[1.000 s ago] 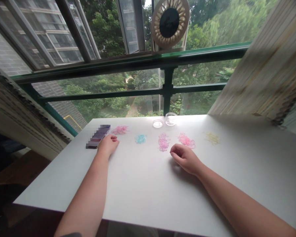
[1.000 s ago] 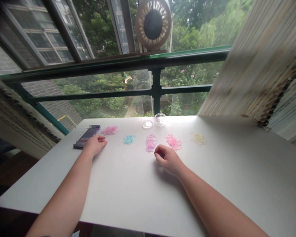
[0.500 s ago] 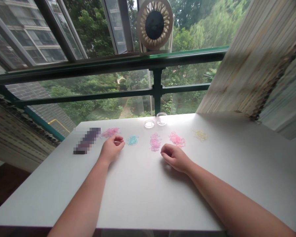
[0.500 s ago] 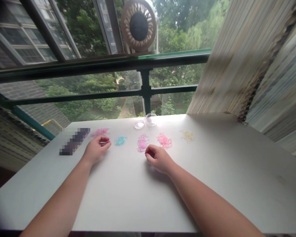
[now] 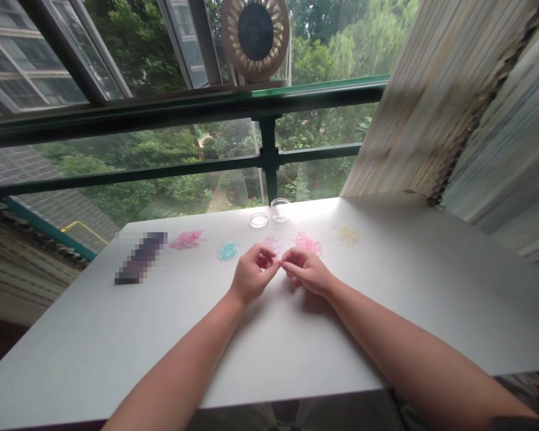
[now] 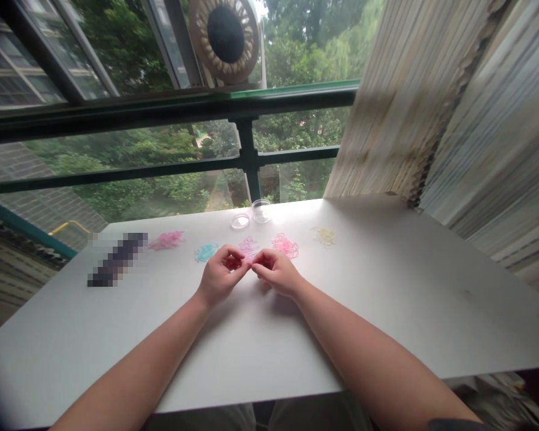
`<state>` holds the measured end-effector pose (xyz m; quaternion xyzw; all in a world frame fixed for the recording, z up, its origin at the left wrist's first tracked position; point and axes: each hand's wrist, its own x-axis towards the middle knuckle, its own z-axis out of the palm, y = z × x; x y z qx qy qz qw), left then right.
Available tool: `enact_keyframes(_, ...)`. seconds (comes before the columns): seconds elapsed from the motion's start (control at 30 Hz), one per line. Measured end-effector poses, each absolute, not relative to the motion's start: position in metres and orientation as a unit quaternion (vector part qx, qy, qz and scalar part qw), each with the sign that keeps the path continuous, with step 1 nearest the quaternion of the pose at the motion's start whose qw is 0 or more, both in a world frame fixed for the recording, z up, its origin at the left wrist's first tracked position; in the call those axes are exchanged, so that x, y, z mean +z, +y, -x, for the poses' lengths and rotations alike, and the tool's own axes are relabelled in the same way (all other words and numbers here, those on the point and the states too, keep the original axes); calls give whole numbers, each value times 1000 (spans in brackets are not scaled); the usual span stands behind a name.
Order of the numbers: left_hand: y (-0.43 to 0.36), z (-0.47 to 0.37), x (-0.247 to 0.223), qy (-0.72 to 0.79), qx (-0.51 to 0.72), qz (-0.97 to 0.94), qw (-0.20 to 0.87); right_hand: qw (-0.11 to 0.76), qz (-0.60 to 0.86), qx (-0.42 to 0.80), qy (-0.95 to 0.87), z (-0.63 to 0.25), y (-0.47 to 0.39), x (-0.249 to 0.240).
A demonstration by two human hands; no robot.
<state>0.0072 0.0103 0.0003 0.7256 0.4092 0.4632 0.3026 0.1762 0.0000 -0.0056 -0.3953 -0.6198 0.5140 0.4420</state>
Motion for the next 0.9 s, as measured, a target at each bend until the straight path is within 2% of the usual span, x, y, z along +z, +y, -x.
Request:
enact_keyframes(0.13, 13, -6, 0, 383, 466, -758, 247, 477, 368, 542, -586, -178, 4, -8)
enact_keyframes(0.4, 10, 7, -6, 284, 432, -848, 119, 448, 380, 540, -603, -178, 3, -10)
enact_keyframes(0.67, 7, 10, -4, 263, 404, -869, 112, 426, 376, 531, -629, -178, 2, -9)
enact_keyframes(0.9, 7, 14, 3, 326, 401, -844, 143, 426, 381, 506, -646, -176, -1, -10)
